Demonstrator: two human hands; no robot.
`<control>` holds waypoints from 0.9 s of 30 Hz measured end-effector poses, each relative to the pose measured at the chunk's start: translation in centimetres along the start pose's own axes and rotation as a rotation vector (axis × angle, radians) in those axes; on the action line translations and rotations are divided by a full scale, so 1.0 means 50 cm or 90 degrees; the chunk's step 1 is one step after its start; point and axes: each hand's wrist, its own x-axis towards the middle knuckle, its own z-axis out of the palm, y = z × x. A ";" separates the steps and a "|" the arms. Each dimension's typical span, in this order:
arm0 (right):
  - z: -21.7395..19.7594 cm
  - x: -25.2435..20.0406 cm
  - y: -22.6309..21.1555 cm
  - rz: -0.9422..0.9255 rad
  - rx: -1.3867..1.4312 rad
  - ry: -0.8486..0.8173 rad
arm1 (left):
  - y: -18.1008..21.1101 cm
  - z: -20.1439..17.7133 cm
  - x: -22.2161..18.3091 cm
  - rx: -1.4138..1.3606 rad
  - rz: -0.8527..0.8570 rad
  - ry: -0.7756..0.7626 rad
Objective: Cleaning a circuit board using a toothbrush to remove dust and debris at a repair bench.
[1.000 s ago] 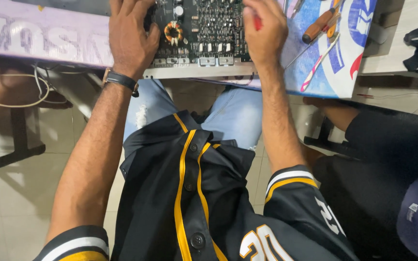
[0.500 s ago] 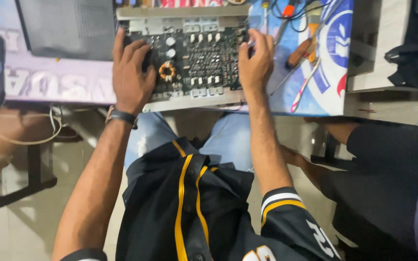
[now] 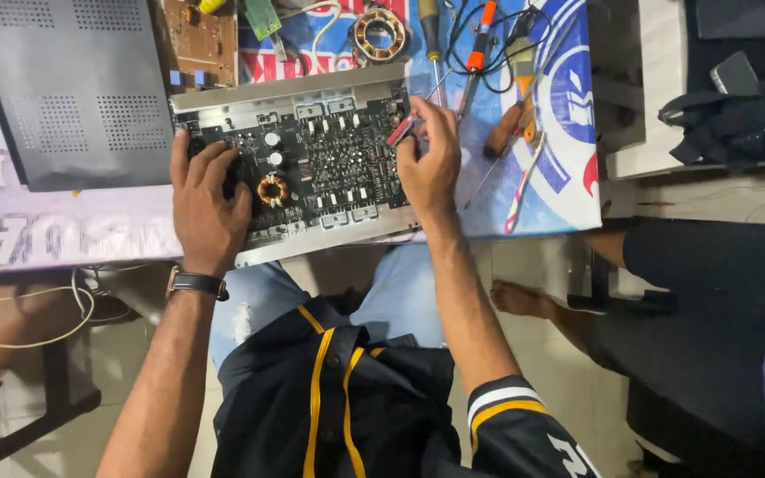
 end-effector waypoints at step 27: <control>0.117 -0.014 0.055 -0.072 -0.254 -0.032 | 0.001 0.000 0.011 0.002 -0.025 -0.016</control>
